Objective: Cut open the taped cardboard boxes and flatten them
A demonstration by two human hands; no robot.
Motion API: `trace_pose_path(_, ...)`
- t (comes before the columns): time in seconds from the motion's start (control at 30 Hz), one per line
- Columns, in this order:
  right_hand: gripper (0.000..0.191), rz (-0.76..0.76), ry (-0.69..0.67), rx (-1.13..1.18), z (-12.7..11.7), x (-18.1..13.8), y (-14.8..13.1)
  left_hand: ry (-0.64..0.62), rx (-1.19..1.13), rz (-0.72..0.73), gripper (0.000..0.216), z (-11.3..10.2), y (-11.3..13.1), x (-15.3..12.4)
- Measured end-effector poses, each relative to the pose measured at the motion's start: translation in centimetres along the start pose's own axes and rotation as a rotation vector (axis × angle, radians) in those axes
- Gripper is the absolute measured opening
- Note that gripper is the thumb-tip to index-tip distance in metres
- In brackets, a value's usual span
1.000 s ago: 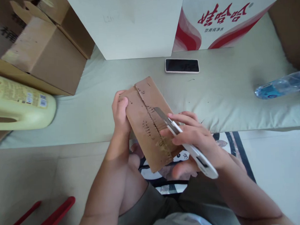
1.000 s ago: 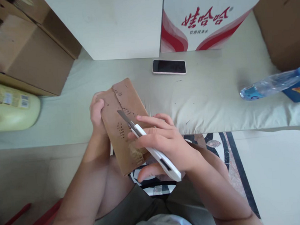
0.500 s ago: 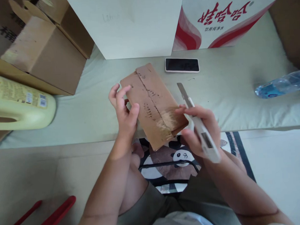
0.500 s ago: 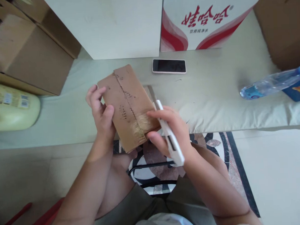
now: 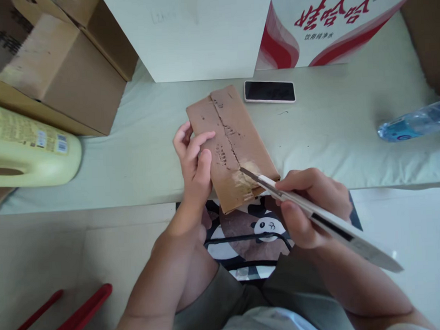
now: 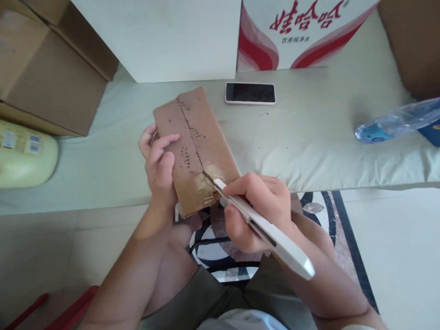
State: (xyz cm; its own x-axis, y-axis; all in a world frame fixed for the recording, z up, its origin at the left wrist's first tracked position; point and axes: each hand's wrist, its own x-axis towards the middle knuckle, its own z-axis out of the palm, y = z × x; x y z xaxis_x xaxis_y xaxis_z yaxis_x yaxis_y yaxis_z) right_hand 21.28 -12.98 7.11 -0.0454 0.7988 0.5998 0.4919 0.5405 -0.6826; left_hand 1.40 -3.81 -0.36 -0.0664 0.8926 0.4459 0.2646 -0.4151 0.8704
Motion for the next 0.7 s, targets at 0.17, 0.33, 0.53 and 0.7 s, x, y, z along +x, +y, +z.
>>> trace_pose_path(0.17, 0.009, -0.053, -0.036, -0.123, 0.45, 0.52, -0.21, 0.012, 0.003, -0.016, 0.052, 0.19, -0.10, -0.02)
trace_pose_path(0.33, 0.009, -0.127, -0.046, -0.146, 0.87, 0.68, -0.13, 0.036, 0.005, -0.012, 0.052, 0.28, -0.30, 0.09)
trace_pose_path(0.53, 0.009, -0.064, -0.040, -0.168, 0.67, 0.51, -0.82, 0.049, 0.029, -0.039, 0.055, 0.50, -0.46, 0.14)
trace_pose_path(0.7, 0.009, 0.000, -0.064, -0.118, 0.89, 0.32, -1.03, 0.016, 0.082, -0.047, 0.050, 0.20, -0.09, 0.18)
